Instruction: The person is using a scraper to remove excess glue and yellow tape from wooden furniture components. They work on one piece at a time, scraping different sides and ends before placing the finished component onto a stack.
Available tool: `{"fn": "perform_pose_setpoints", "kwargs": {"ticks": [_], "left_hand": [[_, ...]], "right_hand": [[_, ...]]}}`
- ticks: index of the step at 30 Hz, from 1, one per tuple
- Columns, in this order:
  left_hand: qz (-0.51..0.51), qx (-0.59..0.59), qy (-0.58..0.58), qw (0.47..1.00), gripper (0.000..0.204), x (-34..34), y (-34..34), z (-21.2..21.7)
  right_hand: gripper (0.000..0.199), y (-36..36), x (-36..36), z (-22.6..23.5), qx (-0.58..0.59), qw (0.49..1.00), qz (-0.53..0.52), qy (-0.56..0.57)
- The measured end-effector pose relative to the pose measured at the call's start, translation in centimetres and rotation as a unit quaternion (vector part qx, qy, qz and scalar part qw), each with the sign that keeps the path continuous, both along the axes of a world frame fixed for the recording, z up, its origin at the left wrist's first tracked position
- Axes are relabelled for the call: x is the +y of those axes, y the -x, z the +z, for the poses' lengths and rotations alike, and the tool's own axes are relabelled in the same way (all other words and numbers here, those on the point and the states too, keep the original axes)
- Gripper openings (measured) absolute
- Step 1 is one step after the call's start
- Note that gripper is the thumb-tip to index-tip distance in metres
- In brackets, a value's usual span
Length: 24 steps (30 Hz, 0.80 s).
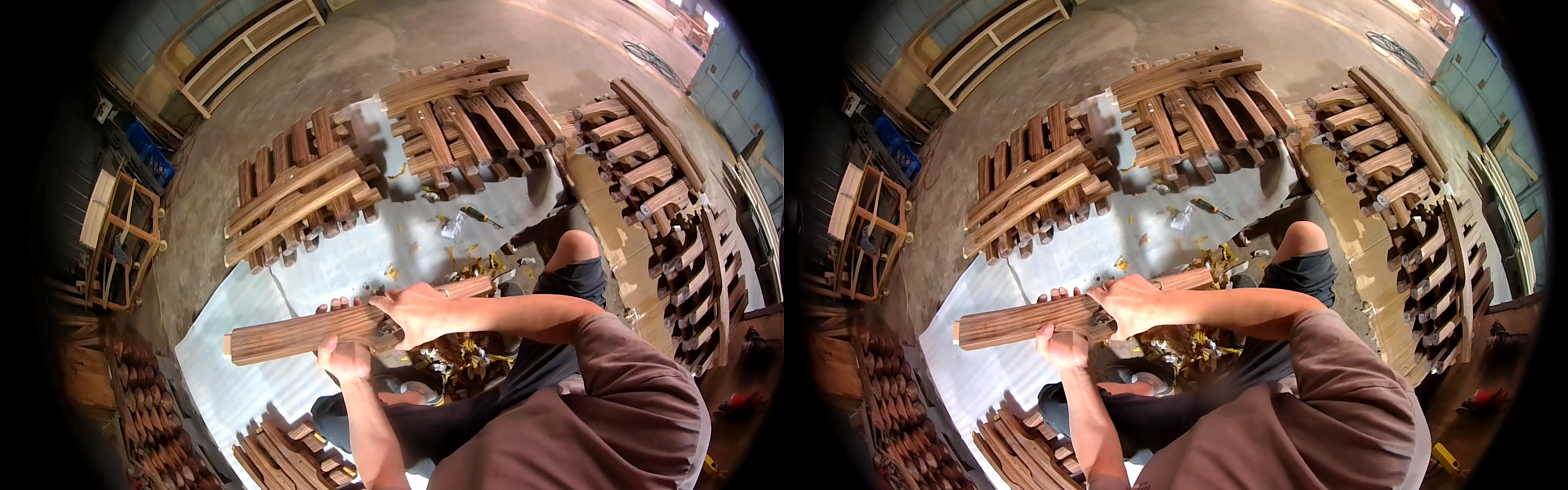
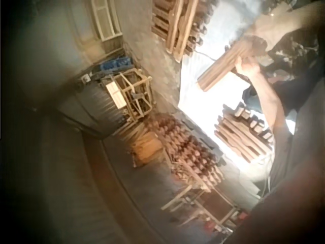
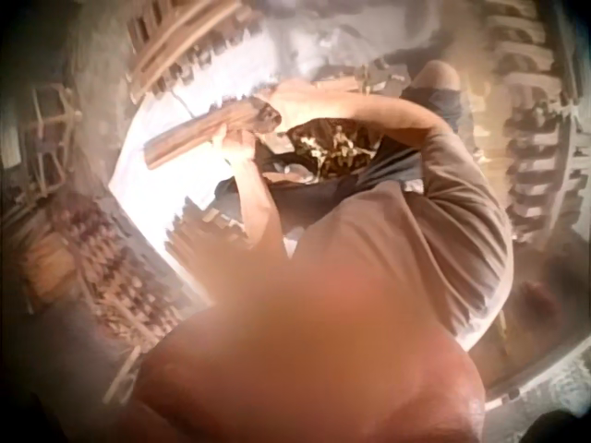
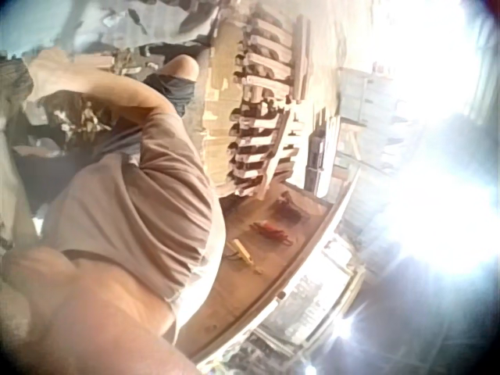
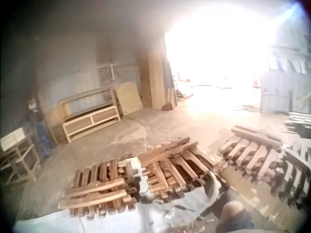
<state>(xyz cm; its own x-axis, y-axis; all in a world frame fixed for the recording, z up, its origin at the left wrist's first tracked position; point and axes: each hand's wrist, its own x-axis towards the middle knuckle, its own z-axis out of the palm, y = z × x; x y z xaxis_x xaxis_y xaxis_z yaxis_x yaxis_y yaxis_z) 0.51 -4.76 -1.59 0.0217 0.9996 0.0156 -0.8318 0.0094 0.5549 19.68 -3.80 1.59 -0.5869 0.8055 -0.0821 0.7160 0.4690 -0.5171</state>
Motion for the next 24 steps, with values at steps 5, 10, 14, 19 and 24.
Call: {"fn": "perform_pose_setpoints", "kwargs": {"ticks": [5, 10, 14, 19, 24], "left_hand": [[-0.021, 0.169, 0.036, 0.985, 0.060, 0.5, -0.1, -1.3], [-0.068, 0.311, 0.176, 0.931, 0.031, -0.6, 1.5, -2.6], [-0.112, 0.393, 0.122, 0.905, 0.029, -1.6, 0.9, -2.8], [-0.117, 0.605, 0.102, 0.781, 0.033, -1.3, 0.9, -4.6], [-0.163, 0.624, 0.108, 0.756, 0.036, -0.7, 0.5, -4.9]], "right_hand": [[0.075, -6.1, 3.7, -0.4, -0.062, 0.987, -0.082, -0.120], [0.070, -18.9, 10.2, -1.4, -0.066, 0.948, -0.136, -0.281], [0.077, -28.6, 15.0, -3.8, -0.152, 0.936, -0.214, -0.237], [0.085, -35.8, 20.0, -5.0, -0.183, 0.926, -0.270, -0.190], [0.081, -38.0, 24.0, -5.8, -0.170, 0.933, -0.259, -0.185]]}}
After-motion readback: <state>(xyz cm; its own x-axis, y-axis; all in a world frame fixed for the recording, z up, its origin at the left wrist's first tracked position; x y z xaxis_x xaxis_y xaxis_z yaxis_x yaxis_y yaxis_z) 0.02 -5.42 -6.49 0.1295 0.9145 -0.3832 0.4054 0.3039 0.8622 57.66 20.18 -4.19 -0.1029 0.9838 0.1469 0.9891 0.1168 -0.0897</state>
